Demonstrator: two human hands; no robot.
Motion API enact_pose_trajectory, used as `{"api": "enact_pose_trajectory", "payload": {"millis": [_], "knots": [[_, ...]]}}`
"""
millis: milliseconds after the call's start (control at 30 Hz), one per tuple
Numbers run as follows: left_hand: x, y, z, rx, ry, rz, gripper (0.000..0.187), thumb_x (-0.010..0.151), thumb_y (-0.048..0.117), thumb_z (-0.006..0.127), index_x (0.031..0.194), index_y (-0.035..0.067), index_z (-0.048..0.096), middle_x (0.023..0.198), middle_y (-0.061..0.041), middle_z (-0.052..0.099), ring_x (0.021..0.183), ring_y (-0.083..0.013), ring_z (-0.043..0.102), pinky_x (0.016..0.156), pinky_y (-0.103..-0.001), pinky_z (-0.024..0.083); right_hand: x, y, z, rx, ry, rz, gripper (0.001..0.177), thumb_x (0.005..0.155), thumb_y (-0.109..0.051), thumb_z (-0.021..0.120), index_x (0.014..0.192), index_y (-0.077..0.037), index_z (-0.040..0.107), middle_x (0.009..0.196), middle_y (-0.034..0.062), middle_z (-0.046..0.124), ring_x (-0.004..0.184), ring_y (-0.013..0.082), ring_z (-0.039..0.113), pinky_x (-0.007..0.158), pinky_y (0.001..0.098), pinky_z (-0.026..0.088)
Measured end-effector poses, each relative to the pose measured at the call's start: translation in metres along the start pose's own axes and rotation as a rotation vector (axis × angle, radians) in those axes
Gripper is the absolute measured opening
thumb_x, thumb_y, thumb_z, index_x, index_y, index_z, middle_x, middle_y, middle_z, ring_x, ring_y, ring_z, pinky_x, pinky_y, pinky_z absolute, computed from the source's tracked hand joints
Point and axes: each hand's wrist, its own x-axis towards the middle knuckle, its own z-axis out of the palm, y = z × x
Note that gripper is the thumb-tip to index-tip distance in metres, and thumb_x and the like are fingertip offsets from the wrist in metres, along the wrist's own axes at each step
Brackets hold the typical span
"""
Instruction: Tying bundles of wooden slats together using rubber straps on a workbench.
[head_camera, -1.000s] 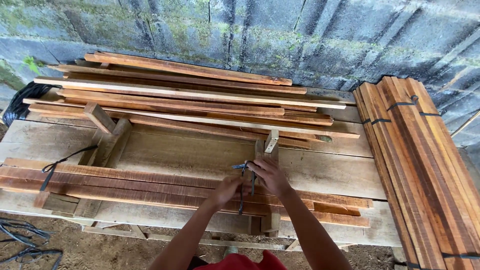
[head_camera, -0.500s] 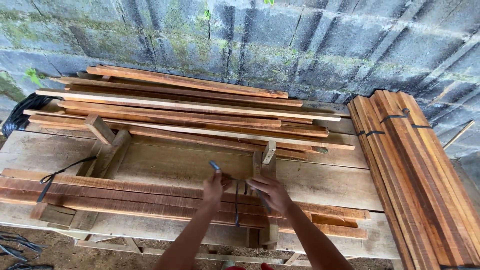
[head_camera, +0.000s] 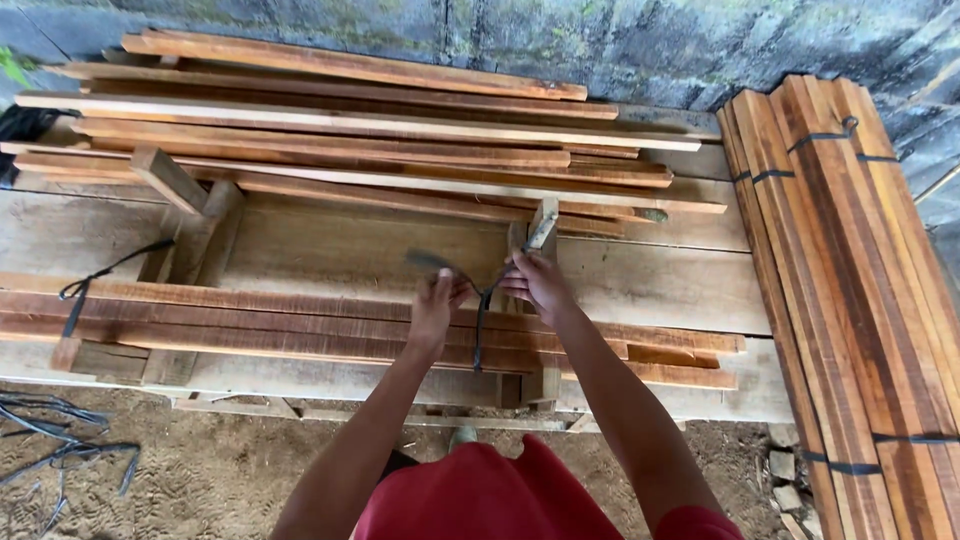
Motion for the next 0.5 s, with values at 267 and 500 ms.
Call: {"api": "enact_pose_trajectory", "payload": {"millis": [267, 500], "knots": [[-0.017, 0.0, 0.019, 0.606, -0.022, 0.034, 0.051, 0.109, 0.046, 0.053, 0.139, 0.004, 0.046, 0.124, -0.017, 0.054, 0.123, -0.0345, 0.055, 0.095, -0.06, 0.052, 0.016, 0.012, 0.017, 0.171, -0.062, 0.079, 0.033, 0.112, -0.04, 0.048, 0.123, -0.011, 0.059, 0.099, 0.0119, 0.062, 0.092, 0.0271, 0.065, 0.071, 0.0435, 0.056], [-0.014, 0.007, 0.0, 1.495, -0.205, 0.234, 0.018, 0.101, 0.025, 0.056, 0.108, 0.018, 0.07, 0.104, -0.007, 0.069, 0.108, -0.0321, 0.067, 0.08, -0.047, 0.056, 0.016, 0.002, 0.019, 0.199, 0.024, 0.098, 0.028, 0.108, -0.042, 0.054, 0.113, -0.016, 0.063, 0.089, 0.0109, 0.067, 0.077, 0.0266, 0.066, 0.053, 0.0379, 0.048]]}}
